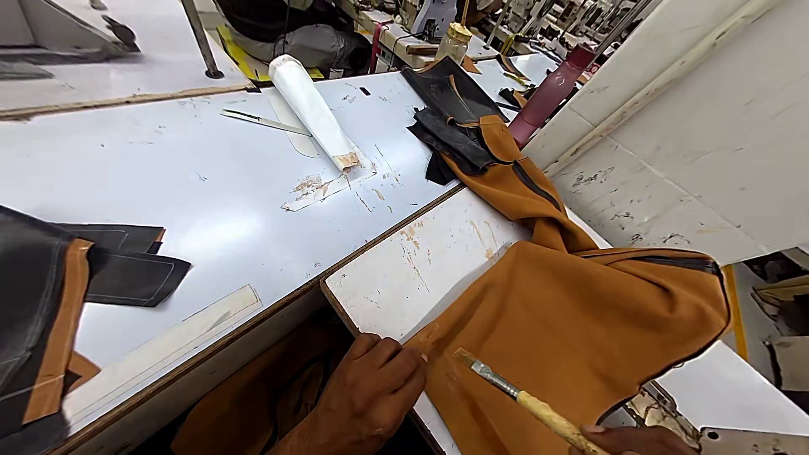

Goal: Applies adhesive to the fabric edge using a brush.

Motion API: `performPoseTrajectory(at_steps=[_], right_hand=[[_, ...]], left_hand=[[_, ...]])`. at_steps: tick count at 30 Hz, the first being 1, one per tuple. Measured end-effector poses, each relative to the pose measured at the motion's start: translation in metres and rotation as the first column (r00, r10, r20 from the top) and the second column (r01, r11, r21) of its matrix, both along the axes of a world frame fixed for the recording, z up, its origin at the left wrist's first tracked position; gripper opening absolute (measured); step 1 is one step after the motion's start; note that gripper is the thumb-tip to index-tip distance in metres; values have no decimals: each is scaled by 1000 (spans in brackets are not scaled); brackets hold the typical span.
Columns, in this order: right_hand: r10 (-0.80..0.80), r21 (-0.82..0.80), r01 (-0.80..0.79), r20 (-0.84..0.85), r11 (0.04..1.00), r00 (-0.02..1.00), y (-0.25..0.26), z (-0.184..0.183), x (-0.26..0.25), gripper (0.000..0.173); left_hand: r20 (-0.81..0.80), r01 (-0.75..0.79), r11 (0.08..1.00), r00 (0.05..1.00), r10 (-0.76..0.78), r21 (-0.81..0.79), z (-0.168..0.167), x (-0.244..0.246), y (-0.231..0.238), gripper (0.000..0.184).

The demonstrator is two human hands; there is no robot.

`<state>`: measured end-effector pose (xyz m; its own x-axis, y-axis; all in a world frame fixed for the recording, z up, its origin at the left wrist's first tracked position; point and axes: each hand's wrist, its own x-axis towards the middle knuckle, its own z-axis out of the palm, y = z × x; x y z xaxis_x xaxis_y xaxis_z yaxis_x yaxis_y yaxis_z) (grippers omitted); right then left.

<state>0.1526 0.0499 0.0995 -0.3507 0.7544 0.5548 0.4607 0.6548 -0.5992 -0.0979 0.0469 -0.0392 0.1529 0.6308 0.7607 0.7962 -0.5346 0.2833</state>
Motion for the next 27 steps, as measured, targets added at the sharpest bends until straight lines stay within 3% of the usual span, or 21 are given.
performPoseTrajectory(at_steps=[3, 6, 10, 17, 27], right_hand=[[-10, -12, 10, 23, 1000, 1000, 3, -7, -9, 28], [-17, -4, 17, 55, 1000, 998, 9, -14, -22, 25], [7, 61, -10, 58, 998, 998, 23, -26, -44, 23], [-20, 82, -1, 252, 997, 968, 28, -14, -49, 26], [29, 79, -55, 296, 995, 955, 26, -16, -51, 26]], left_hand=[[172, -142, 976, 970, 171, -168, 2, 2, 0, 17], [225, -190, 947, 941, 251, -258, 4, 1, -1, 24], [185, -147, 965, 964, 189, -218, 0, 0, -2, 21], [56, -71, 984, 995, 81, -165, 2, -5, -2, 19], [74, -60, 986, 995, 72, -154, -2, -5, -2, 18]])
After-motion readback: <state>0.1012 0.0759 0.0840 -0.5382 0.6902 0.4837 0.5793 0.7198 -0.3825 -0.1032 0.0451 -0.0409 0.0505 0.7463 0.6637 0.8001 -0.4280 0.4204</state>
